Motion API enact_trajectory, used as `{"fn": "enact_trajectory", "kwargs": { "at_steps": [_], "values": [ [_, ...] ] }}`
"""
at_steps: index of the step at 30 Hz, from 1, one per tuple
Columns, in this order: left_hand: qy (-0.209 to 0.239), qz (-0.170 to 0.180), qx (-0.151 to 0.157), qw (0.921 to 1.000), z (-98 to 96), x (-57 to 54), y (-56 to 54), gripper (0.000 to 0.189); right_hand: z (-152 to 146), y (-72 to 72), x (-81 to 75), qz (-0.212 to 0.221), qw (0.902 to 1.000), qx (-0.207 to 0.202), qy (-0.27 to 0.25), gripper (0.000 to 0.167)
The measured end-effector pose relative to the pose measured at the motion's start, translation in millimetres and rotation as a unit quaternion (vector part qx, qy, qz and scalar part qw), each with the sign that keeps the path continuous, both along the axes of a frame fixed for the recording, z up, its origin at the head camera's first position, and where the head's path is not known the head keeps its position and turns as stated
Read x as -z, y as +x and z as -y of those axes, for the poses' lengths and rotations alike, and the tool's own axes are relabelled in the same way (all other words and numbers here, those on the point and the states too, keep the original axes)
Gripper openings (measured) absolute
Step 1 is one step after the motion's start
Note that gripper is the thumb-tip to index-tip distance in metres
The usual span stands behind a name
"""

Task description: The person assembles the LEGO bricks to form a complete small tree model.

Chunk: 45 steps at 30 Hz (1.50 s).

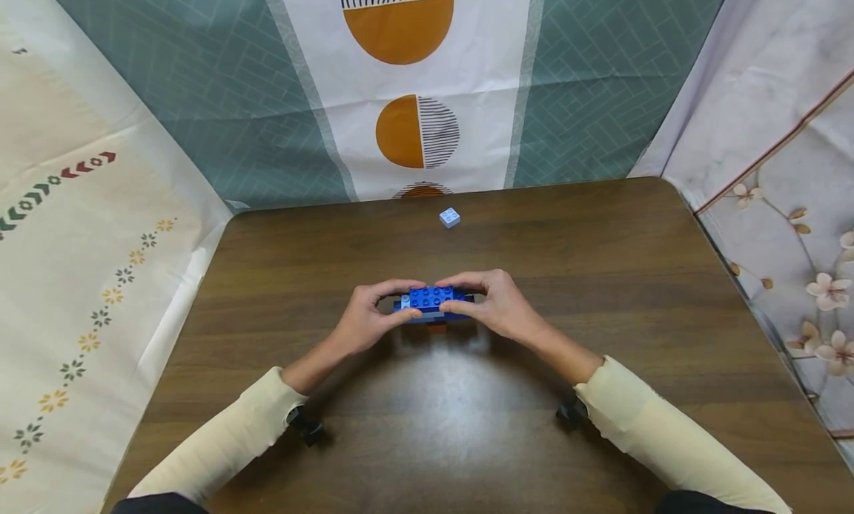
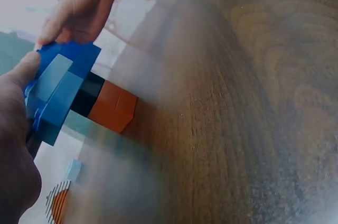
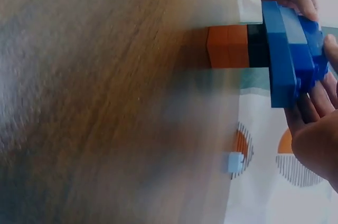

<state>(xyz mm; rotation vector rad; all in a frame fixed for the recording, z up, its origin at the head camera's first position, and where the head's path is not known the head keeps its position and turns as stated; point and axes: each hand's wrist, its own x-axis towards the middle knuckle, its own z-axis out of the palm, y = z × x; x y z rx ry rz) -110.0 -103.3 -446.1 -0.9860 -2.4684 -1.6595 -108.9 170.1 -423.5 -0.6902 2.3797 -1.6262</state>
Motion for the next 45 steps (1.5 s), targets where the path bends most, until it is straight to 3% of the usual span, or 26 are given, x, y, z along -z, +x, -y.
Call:
{"fn": "enact_trajectory", "kwargs": {
  "at_steps": [5,9,16,22,26,34,45],
  "values": [
    [-0.016,0.005,-0.006,0.9999,0.3,1.0,1.3,0.040,-4,-14.3,2.7,0.032,0.9989,-0.017,-0.028,0.036],
    [-0.027,0.004,-0.010,0.9996,-0.8,1.5,1.6,0.040,-8,-39.5,7.4,0.043,0.9976,0.007,-0.054,0.040],
    [-0.026,0.004,-0.007,0.9996,-1.7,1.4,2.5,0.040,-11,-99.1,21.5,0.041,0.9967,0.070,-0.004,0.065],
    [-0.032,0.001,-0.008,0.9995,-2.0,1.1,2.4,0.039,-5,-140.3,32.0,0.066,0.9926,0.074,0.071,0.082],
    [-0.035,-0.004,-0.007,0.9994,-2.5,0.6,1.8,0.039,-1,-158.9,38.1,0.077,0.9908,0.072,0.085,0.084],
    [-0.028,0.003,-0.002,0.9996,-2.6,0.0,1.6,0.038,6,-178.7,42.9,0.079,0.9882,0.111,0.070,0.066],
    [-0.028,-0.003,-0.009,0.9996,0.0,-0.4,1.2,0.039,22,-179.6,48.9,0.024,0.9804,0.165,0.106,0.053]
  ]
}}
